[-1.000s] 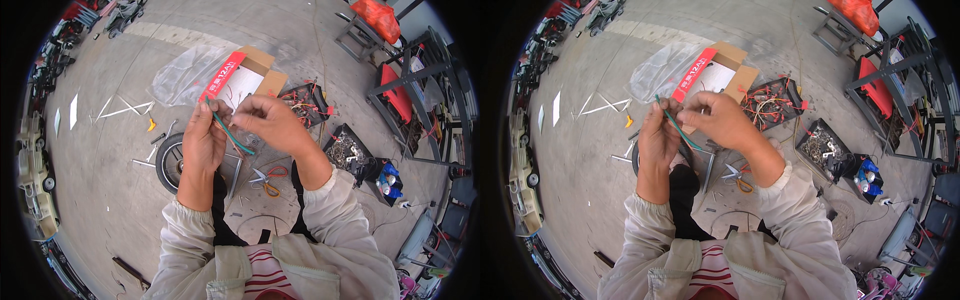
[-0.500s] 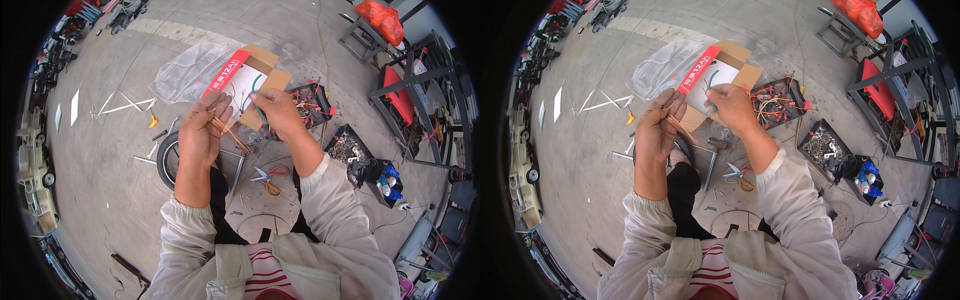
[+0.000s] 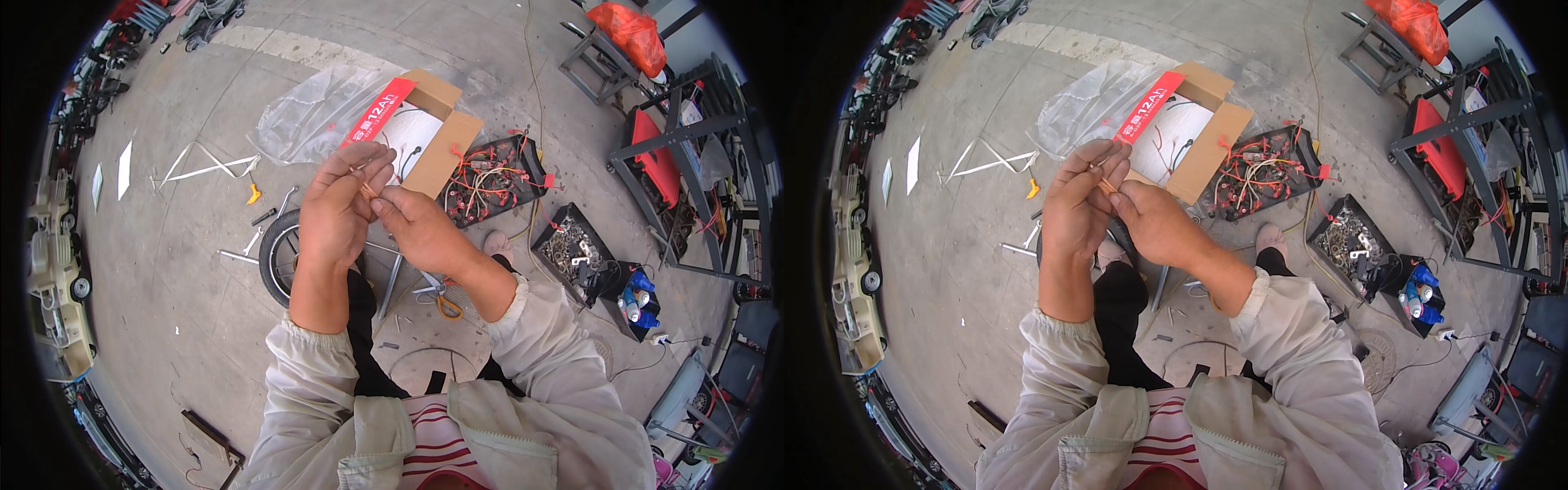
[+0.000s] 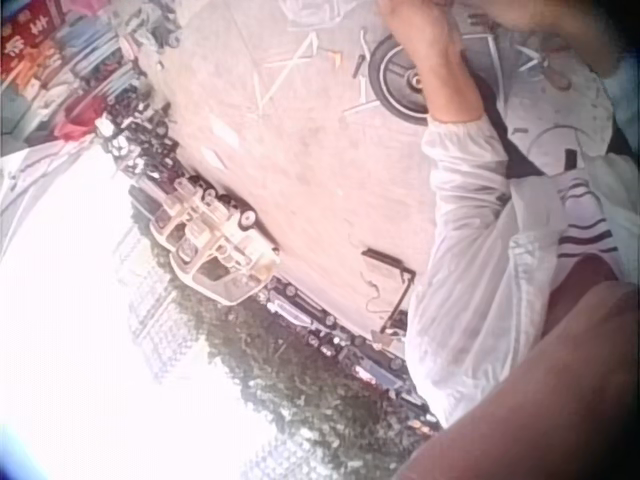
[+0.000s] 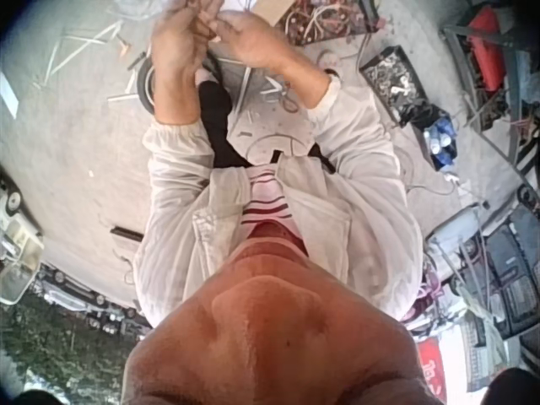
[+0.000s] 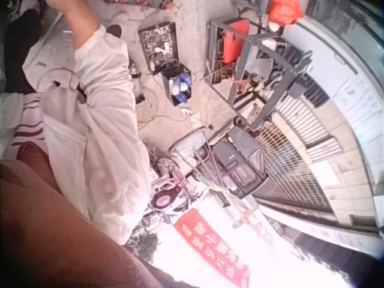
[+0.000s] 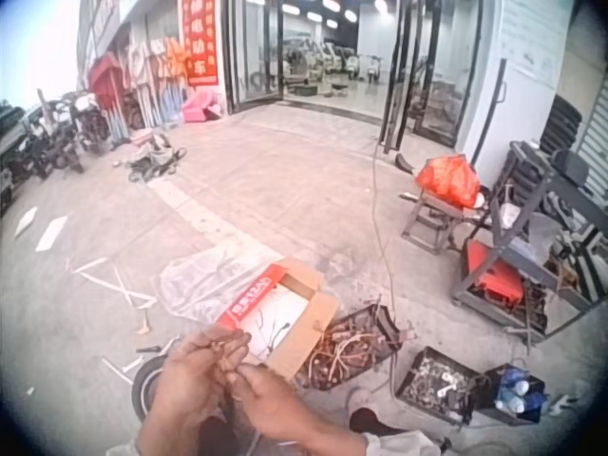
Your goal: The person sits on the floor and uses wire cutters to strip the insulation from a green wire. They then twist the exposed strands and connect the wire to a small component. Finally, they pick up a wheel and inspect it.
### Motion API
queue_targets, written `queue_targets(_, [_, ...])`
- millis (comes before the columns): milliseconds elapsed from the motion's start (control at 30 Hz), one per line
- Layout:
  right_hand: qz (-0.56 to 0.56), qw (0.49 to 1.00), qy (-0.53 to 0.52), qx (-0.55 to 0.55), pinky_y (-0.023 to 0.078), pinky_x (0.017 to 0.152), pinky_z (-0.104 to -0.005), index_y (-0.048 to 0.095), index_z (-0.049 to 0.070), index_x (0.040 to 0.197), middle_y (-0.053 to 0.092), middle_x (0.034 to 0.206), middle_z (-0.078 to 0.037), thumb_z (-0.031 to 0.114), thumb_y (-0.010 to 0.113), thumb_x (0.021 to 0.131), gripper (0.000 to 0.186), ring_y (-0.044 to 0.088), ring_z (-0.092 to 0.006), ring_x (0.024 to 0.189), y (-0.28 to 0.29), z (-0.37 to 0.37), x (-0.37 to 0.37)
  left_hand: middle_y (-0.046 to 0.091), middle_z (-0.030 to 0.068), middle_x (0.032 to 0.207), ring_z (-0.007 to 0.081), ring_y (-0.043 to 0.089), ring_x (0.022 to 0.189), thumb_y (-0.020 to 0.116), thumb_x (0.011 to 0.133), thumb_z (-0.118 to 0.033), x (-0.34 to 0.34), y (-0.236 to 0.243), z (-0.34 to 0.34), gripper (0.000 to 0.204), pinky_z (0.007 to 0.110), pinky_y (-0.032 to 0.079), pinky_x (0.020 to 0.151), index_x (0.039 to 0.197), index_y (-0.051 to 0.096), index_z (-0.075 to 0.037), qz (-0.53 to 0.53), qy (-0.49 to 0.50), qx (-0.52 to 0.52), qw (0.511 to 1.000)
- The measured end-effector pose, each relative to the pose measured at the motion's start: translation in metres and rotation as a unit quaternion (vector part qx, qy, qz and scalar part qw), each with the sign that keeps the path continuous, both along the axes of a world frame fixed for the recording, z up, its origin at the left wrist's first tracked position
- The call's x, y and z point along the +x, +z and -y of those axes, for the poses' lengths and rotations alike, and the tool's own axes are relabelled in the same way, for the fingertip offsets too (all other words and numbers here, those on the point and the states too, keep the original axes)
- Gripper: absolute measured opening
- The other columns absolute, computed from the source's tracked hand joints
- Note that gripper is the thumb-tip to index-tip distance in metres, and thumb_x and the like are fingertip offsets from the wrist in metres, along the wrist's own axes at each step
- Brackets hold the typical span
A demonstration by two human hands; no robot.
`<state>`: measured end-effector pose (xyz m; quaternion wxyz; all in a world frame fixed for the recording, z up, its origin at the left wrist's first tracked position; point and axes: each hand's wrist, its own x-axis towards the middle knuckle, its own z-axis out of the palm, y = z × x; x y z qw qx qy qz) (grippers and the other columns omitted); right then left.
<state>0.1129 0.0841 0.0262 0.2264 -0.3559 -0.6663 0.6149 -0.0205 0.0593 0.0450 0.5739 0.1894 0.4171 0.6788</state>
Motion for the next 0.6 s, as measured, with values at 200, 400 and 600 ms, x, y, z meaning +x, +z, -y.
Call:
queue_targets(200, [-0.017, 0.997, -0.069, 0.041, 0.045, 0.065, -0.0378, 0.057, -0.001, 0.085, 0.058, 0.072, -0.012, 0.022, 0.047, 0.098, 0.028, 0.055, -0.0259, 0.066, 0.009, -0.006, 0.011, 0.058, 0.0216, 0.121, 0.0284, 0.059, 0.114, 0.042, 0.095, 0.001, -0.025, 0.006, -0.003, 0.031, 0.036, 0.049, 0.1, 0.125, 0.049, 0.009, -0.104, 0.236, 0.0, 0.966])
queue_targets(400, [-0.207, 0.924, -0.055, -0.317, 0.029, 0.048, -0.0227, 0.055, 0.007, 0.085, 0.039, 0.065, 0.005, 0.026, 0.044, 0.101, 0.027, 0.033, -0.0055, 0.054, 0.014, -0.012, 0.025, 0.063, 0.0177, 0.118, 0.0253, 0.06, 0.112, 0.055, 0.097, -0.022, -0.017, 0.006, 0.007, 0.042, 0.036, 0.046, 0.099, 0.125, 0.053, 0.008, -0.119, -0.003, -0.101, 0.988])
queue_targets(600, [-0.279, 0.847, 0.007, -0.452, 0.021, 0.042, -0.0178, 0.053, 0.01, 0.087, 0.032, 0.064, 0.009, 0.03, 0.044, 0.103, 0.027, 0.025, -0.0015, 0.051, 0.013, -0.005, 0.027, 0.066, 0.0156, 0.108, 0.0188, 0.064, 0.091, 0.055, 0.097, -0.027, 0.01, 0.016, 0.002, 0.044, 0.031, 0.053, 0.081, 0.124, 0.053, 0.008, -0.065, -0.092, -0.078, 0.991])
